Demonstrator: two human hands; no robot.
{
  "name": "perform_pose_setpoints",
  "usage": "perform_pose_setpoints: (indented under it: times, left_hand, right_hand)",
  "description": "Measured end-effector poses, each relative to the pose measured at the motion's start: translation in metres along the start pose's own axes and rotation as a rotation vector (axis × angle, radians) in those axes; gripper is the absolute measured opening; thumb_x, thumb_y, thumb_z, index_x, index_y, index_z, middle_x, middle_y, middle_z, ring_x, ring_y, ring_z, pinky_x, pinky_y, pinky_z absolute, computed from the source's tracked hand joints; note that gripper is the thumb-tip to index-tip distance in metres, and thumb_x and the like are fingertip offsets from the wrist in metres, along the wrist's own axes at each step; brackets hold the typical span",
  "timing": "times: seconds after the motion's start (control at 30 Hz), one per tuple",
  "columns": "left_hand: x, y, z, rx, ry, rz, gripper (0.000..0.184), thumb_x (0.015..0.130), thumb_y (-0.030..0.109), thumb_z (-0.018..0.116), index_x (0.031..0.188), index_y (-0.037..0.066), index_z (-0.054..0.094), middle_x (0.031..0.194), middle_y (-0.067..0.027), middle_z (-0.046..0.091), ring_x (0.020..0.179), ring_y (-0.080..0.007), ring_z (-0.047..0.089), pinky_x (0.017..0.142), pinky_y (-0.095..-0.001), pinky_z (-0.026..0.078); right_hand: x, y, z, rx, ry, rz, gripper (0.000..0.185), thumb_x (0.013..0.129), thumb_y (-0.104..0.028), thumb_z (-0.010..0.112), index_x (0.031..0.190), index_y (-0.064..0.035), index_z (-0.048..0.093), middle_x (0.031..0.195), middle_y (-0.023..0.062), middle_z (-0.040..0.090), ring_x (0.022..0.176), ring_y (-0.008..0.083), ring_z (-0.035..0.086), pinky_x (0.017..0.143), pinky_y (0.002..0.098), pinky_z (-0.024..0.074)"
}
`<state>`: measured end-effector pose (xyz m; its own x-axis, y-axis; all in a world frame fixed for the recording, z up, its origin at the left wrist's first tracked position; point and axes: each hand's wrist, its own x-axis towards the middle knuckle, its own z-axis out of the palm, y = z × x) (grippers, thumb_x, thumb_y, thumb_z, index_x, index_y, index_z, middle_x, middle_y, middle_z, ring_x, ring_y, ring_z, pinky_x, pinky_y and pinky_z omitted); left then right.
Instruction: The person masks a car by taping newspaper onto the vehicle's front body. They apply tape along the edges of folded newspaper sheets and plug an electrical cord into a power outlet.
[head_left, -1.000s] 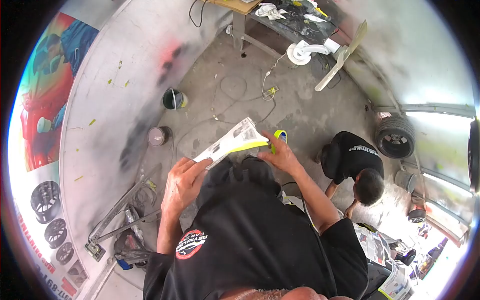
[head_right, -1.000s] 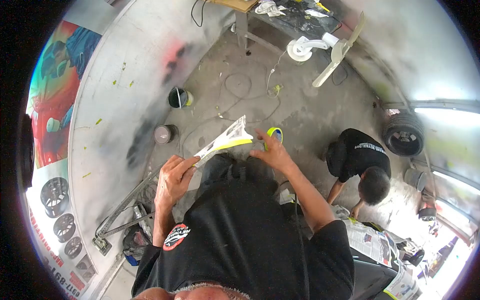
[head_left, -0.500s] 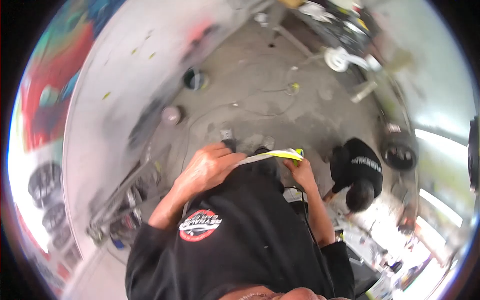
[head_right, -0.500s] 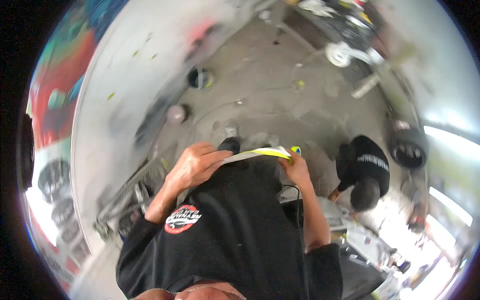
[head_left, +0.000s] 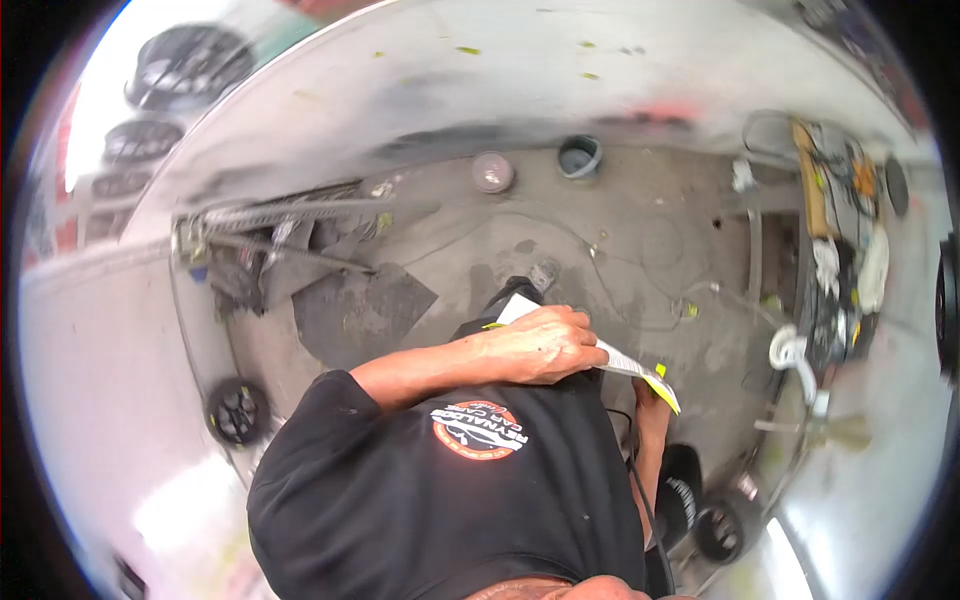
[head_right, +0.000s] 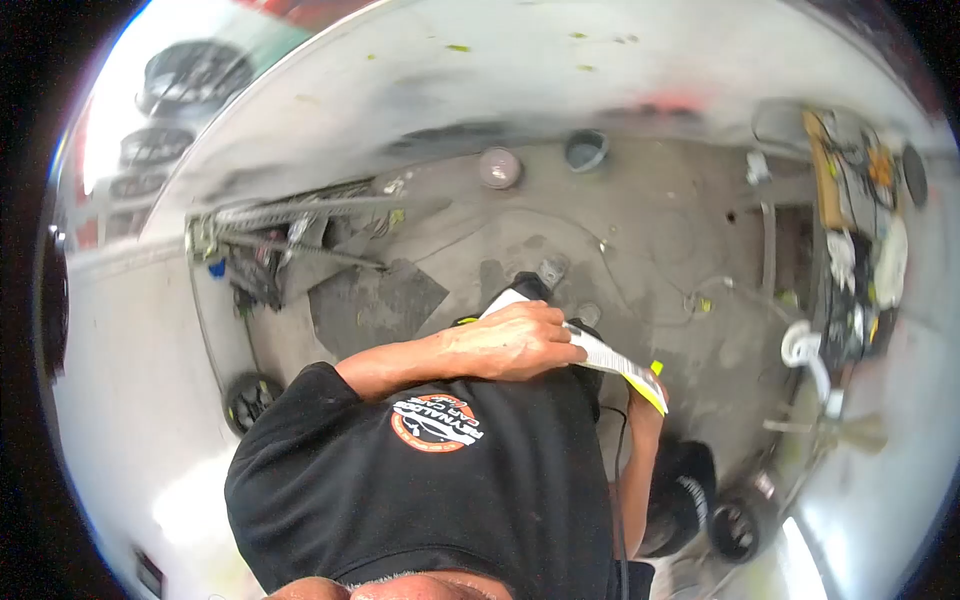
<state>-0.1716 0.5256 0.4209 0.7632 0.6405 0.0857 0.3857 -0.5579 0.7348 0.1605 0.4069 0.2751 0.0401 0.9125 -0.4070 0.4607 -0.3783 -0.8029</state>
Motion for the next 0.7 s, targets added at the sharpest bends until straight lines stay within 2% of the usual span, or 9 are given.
perform_pose_setpoints:
  times: [0.03,0.1,0.2,0.3,0.43,0.47,0.57,0.7]
  left_hand:
    - [-0.004,0.001,-0.001,0.017,0.037,-0.026,0.026,0.085,0.015,0.065,0.109,0.006,0.069,0.082,-0.0073,0.066,0.085,-0.0264,0.063,0.075,-0.0413,0.049]
    - [-0.015,0.005,0.002,0.075,0.076,-0.091,0.024,0.085,0.016,0.064,0.107,0.006,0.068,0.083,-0.0071,0.066,0.085,-0.0266,0.063,0.076,-0.0420,0.049]
    - [-0.031,0.024,0.010,0.134,0.127,-0.235,0.025,0.085,0.017,0.063,0.108,0.006,0.066,0.084,-0.0055,0.065,0.085,-0.0255,0.062,0.076,-0.0410,0.049]
    - [-0.045,0.040,0.030,0.204,0.230,-0.313,0.026,0.086,0.017,0.063,0.110,0.007,0.066,0.085,-0.0045,0.065,0.086,-0.0246,0.061,0.076,-0.0398,0.048]
    - [-0.071,0.061,0.046,0.255,0.338,-0.465,0.027,0.086,0.017,0.063,0.111,0.008,0.066,0.085,-0.0039,0.065,0.087,-0.0239,0.061,0.076,-0.0390,0.048]
    - [-0.079,0.065,0.048,0.267,0.373,-0.496,0.027,0.085,0.016,0.063,0.111,0.009,0.066,0.085,-0.0035,0.065,0.088,-0.0235,0.061,0.076,-0.0392,0.049]
    - [-0.106,0.075,0.057,0.287,0.459,-0.606,0.027,0.085,0.016,0.063,0.111,0.009,0.066,0.084,-0.0035,0.065,0.087,-0.0236,0.062,0.075,-0.0394,0.049]
    - [-0.149,0.081,0.060,0.256,0.635,-0.718,0.027,0.083,0.014,0.064,0.110,0.009,0.067,0.084,-0.0042,0.067,0.087,-0.0243,0.062,0.075,-0.0394,0.049]
  right_hand:
    - [0.010,0.007,-0.007,-0.310,-0.038,-0.123,0.016,0.097,-0.013,0.068,0.104,0.0013,0.069,0.086,0.0129,0.068,0.078,0.0231,0.063,0.073,0.0364,0.0500]
    - [0.026,-0.017,-0.013,-0.108,-0.122,0.056,0.017,0.098,-0.015,0.068,0.103,0.0011,0.069,0.086,0.0130,0.067,0.078,0.0222,0.061,0.074,0.0367,0.0490]
    - [0.053,-0.027,-0.018,-0.115,-0.263,0.043,0.016,0.096,-0.010,0.070,0.105,0.0038,0.070,0.086,-0.0017,0.061,0.082,0.0109,0.054,0.072,0.0284,0.0448]
    - [0.087,-0.006,-0.021,-0.190,-0.354,-0.281,0.016,0.095,-0.009,0.070,0.105,0.0033,0.072,0.088,-0.0018,0.062,0.083,0.0104,0.054,0.072,0.0268,0.0440]
    - [0.122,-0.030,-0.019,-0.277,-0.508,-0.257,0.015,0.094,-0.009,0.071,0.102,0.0030,0.072,0.086,-0.0015,0.066,0.082,0.0120,0.058,0.076,0.0289,0.0476]
    - [0.119,-0.054,-0.013,-0.257,-0.535,-0.278,0.016,0.092,-0.009,0.071,0.103,0.0028,0.072,0.082,-0.0002,0.067,0.079,0.0122,0.060,0.075,0.0316,0.0492]
    - [0.137,-0.057,0.010,-0.330,-0.588,-0.496,0.020,0.091,-0.014,0.072,0.102,0.0028,0.072,0.080,0.0063,0.068,0.076,0.0172,0.062,0.071,0.0360,0.0495]
    - [0.140,-0.086,0.045,-0.548,-0.611,-0.625,0.027,0.090,-0.022,0.072,0.101,0.0025,0.073,0.081,0.0154,0.070,0.074,0.0266,0.065,0.072,0.0393,0.0507]
